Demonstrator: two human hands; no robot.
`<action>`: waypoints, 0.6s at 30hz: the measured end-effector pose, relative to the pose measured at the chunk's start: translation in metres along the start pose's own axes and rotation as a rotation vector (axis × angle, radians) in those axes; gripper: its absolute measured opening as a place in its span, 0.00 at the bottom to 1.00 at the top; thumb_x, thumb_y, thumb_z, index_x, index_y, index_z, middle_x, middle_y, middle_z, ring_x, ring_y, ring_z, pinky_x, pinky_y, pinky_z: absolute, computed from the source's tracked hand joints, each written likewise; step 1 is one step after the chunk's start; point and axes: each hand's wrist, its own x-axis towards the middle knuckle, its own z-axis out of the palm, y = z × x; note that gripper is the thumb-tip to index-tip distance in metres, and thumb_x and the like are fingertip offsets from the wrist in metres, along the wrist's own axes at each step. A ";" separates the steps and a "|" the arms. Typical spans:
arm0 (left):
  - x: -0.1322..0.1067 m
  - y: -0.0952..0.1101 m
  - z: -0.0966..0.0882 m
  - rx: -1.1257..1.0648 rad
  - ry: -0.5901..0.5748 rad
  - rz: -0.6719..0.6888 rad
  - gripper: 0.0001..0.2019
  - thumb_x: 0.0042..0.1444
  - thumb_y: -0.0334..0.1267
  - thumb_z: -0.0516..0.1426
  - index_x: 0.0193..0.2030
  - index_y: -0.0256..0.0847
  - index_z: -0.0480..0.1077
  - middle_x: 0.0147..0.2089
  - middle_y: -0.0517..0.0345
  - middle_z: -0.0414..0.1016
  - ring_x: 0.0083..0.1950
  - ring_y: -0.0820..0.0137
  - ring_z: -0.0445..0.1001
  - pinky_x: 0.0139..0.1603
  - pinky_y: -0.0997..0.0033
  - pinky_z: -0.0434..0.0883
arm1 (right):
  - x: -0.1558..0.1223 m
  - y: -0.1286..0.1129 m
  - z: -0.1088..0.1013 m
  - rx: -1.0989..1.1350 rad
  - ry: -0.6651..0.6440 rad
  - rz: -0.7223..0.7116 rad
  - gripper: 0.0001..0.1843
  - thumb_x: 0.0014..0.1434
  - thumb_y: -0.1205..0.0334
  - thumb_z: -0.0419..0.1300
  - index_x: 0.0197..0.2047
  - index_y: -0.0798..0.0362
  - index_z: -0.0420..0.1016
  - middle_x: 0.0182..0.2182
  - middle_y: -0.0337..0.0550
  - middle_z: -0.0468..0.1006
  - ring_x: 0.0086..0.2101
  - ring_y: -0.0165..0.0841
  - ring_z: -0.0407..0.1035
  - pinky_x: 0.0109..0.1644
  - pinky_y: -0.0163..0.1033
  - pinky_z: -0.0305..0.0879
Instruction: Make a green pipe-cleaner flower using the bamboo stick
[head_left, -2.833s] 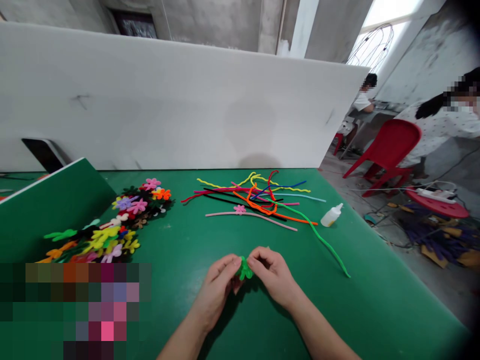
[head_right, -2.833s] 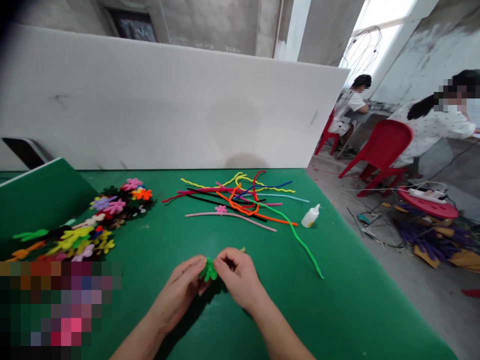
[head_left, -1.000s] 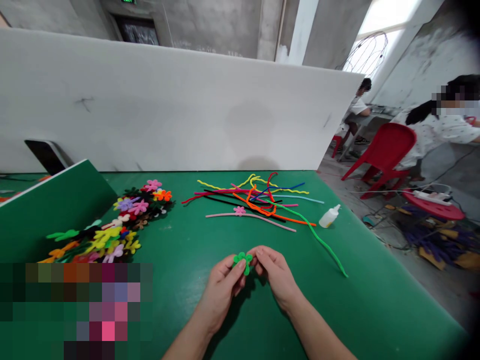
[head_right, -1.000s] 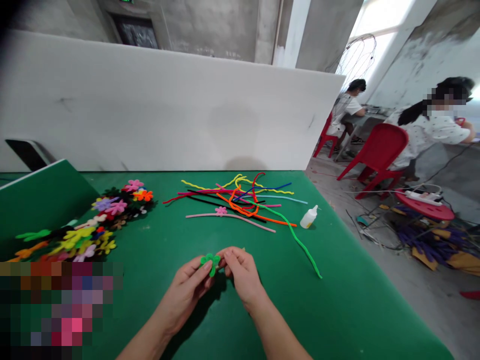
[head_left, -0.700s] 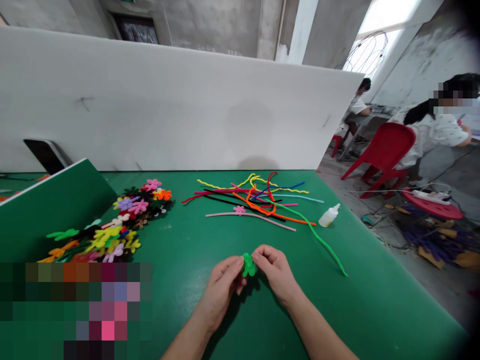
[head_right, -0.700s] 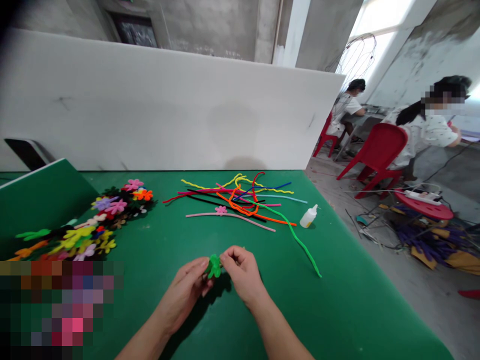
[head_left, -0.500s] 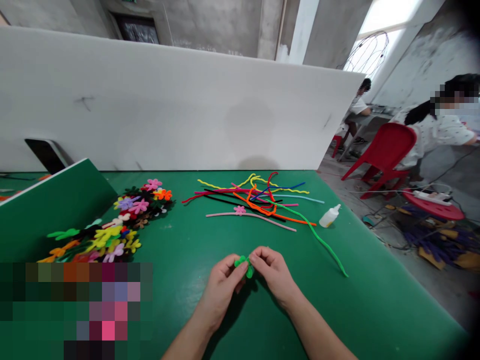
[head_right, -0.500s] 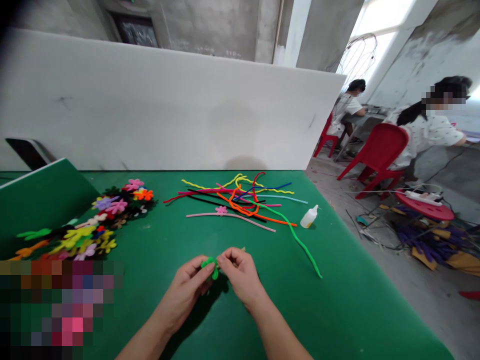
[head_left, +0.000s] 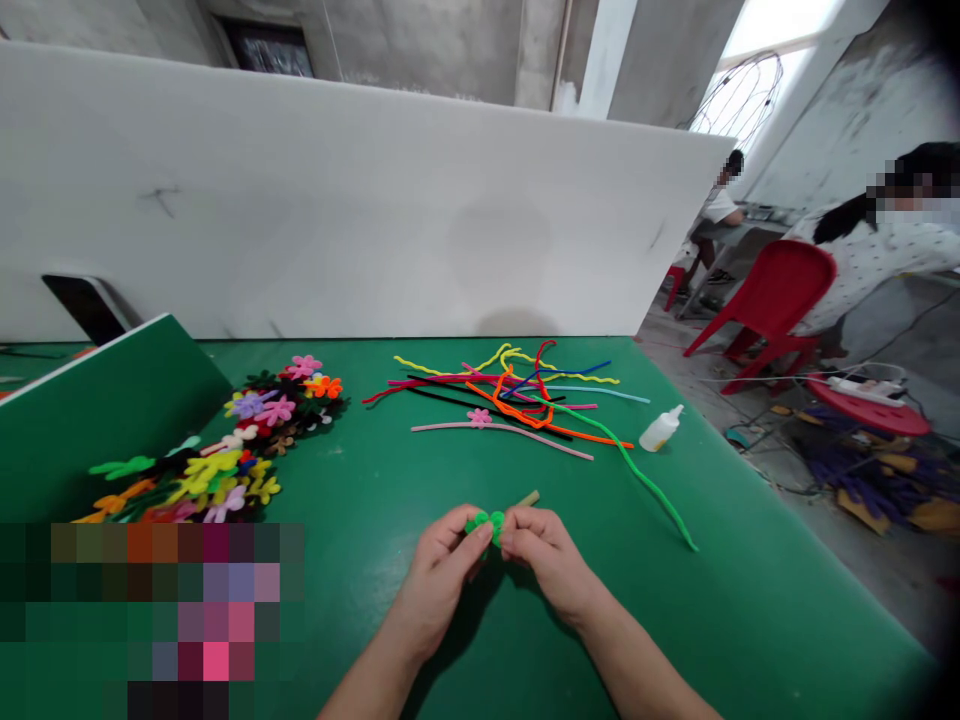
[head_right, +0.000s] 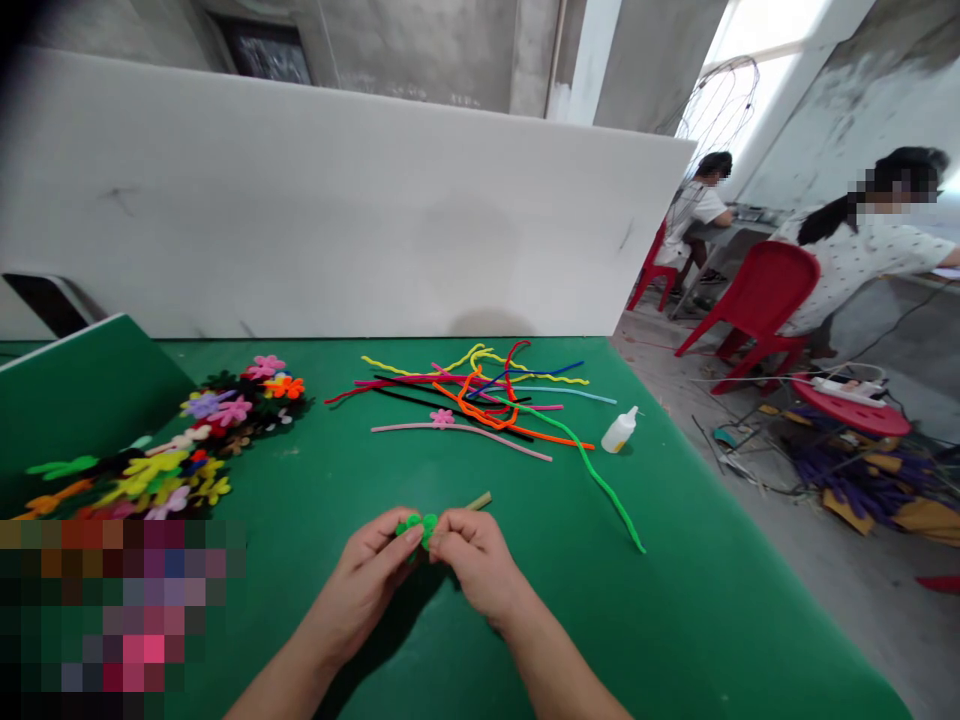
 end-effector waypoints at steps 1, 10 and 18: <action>-0.001 0.001 0.000 0.000 -0.011 -0.009 0.08 0.47 0.38 0.59 0.23 0.37 0.66 0.23 0.63 0.64 0.27 0.75 0.61 0.28 0.77 0.59 | 0.000 0.000 0.000 0.049 0.000 0.027 0.10 0.44 0.65 0.52 0.14 0.55 0.61 0.12 0.30 0.53 0.17 0.24 0.44 0.22 0.32 0.40; -0.002 -0.004 0.002 -0.133 -0.053 -0.029 0.06 0.49 0.35 0.58 0.25 0.36 0.67 0.25 0.62 0.65 0.30 0.75 0.62 0.34 0.76 0.62 | 0.001 0.000 -0.001 0.169 -0.030 0.060 0.10 0.42 0.64 0.54 0.13 0.55 0.59 0.12 0.30 0.56 0.17 0.23 0.44 0.22 0.31 0.41; 0.002 0.000 0.002 -0.098 0.065 -0.020 0.08 0.46 0.36 0.60 0.23 0.37 0.65 0.20 0.67 0.59 0.23 0.79 0.56 0.25 0.80 0.57 | 0.003 -0.001 -0.012 0.005 0.068 -0.031 0.17 0.53 0.53 0.53 0.20 0.56 0.66 0.16 0.34 0.60 0.20 0.25 0.51 0.23 0.31 0.46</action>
